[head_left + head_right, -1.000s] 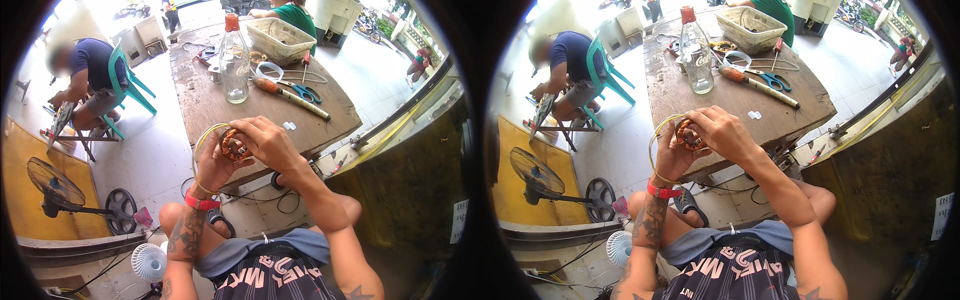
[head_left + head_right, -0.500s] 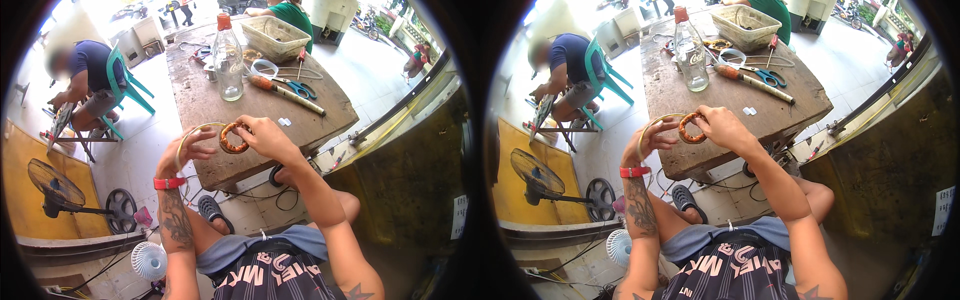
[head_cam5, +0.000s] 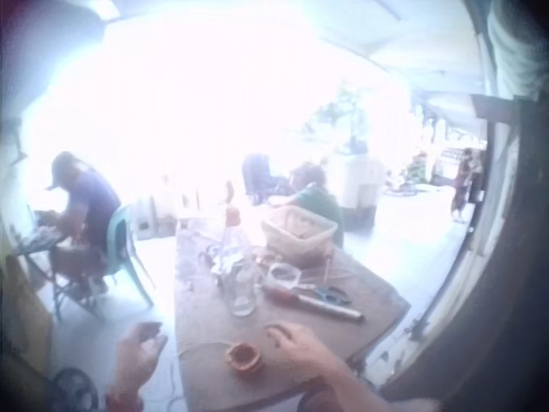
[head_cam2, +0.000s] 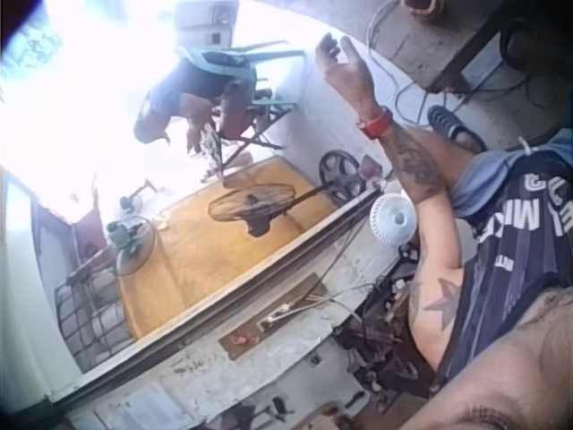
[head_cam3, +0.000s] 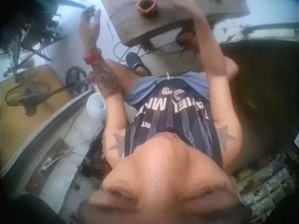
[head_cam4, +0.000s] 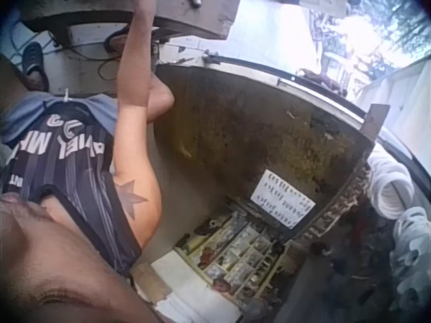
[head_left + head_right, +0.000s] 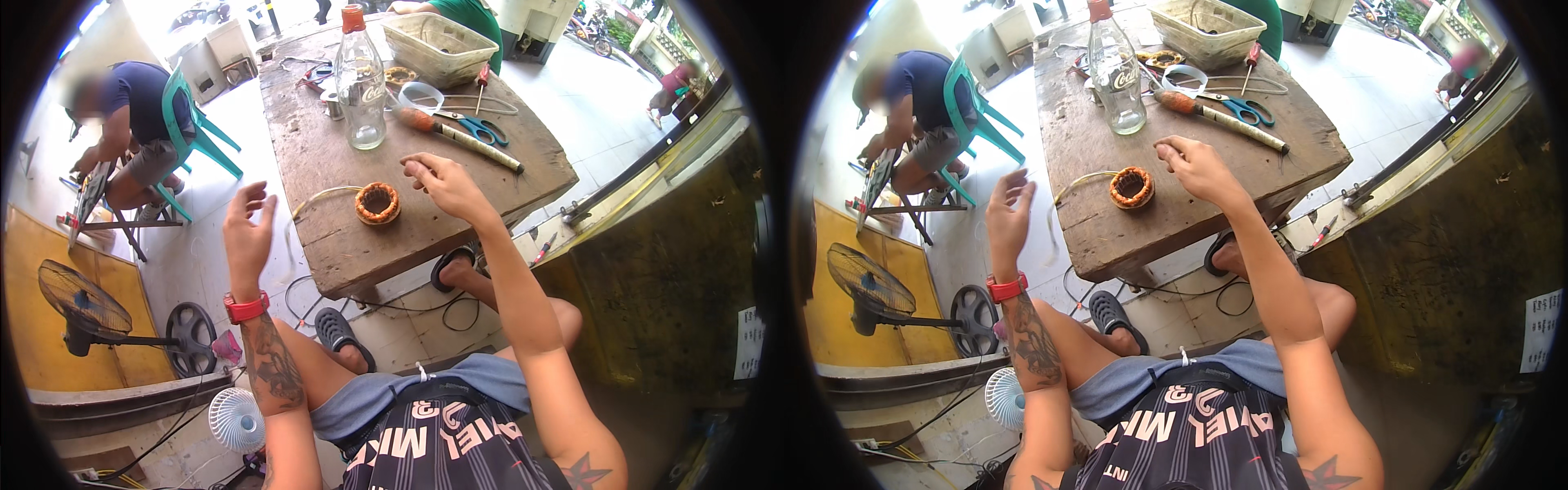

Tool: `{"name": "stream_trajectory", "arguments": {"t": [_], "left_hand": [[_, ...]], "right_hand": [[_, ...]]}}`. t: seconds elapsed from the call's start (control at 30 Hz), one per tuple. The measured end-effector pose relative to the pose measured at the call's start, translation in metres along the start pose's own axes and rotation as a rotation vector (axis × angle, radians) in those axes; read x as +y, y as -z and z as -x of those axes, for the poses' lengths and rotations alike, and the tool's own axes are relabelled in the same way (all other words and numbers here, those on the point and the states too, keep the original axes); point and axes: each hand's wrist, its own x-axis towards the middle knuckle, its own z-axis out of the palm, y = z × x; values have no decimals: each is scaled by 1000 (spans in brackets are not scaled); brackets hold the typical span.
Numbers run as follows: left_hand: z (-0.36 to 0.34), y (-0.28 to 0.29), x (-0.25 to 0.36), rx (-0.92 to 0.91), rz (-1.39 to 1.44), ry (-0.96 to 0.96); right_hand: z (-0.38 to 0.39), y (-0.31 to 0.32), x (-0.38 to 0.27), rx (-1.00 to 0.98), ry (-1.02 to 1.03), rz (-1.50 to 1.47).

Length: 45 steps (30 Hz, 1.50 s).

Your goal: The person hammers a copper coil, trims wires with scissors, and connects multimeter probes to test the coil. They work at a wooden table with tools and a glass bottle nearby.

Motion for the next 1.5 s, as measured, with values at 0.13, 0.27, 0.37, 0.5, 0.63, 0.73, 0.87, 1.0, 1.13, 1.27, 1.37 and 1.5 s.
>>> {"name": "stream_trajectory", "arguments": {"t": [0.13,0.27,0.37,0.5,0.63,0.73,0.87,1.0,1.13,1.27,1.37,1.5], "left_hand": [[18,-29,30,-403,113,-116],[21,-52,39,-520,131,-23],[24,-62,31,-468,173,103],[34,-69,20,-576,436,219],[34,-67,20,-593,560,247],[29,-66,26,-593,594,345],[30,-75,36,-531,670,324],[27,-87,38,-494,486,-14],[18,-95,39,-348,40,-381],[24,-93,39,-363,-96,-343],[47,-76,29,-381,-112,32],[44,-47,-2,47,1290,582]], "right_hand": [[26,-26,0,-83,177,248],[19,-55,5,-18,308,265],[14,-61,9,38,485,136],[22,-62,12,88,574,93],[28,-64,12,109,526,49],[26,-66,10,119,550,56],[28,-65,5,67,526,57],[24,-41,9,162,689,116],[-14,37,43,435,335,243],[-65,108,88,442,-16,741],[-86,142,103,138,-134,745],[-103,164,103,-80,-180,877]]}}
